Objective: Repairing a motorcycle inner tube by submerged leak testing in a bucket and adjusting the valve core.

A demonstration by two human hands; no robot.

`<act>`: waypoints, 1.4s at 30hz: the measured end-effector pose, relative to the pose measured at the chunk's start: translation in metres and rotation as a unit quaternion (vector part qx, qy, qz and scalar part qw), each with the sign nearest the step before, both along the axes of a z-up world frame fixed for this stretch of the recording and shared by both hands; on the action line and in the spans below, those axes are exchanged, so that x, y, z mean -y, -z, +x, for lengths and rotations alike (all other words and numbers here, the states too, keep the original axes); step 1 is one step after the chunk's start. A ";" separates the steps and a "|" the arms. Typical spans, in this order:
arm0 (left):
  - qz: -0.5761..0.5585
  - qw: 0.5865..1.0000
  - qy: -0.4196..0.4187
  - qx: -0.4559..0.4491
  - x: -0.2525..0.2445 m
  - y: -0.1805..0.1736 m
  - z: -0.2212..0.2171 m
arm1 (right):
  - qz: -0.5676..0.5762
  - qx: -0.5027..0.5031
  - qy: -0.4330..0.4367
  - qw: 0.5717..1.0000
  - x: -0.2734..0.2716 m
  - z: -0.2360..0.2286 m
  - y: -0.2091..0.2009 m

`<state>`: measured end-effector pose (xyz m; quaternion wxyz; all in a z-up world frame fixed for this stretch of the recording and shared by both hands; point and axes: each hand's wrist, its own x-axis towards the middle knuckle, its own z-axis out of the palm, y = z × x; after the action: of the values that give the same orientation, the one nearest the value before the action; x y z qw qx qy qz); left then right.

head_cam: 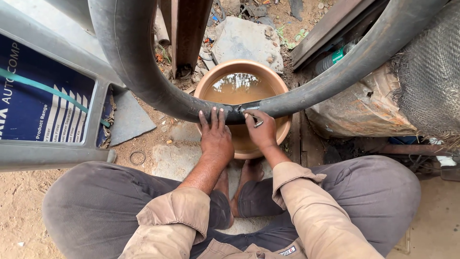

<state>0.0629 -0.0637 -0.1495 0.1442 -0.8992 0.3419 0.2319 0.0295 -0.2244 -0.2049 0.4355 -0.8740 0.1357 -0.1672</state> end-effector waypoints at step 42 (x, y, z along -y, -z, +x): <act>0.009 1.000 0.005 0.000 0.002 0.003 0.000 | 0.105 -0.051 0.039 0.992 0.013 0.007 0.002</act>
<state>0.0634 -0.0653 -0.1521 0.1535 -0.8962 0.3441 0.2342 0.0365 -0.2374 -0.2072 0.5106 -0.8249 0.2086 -0.1236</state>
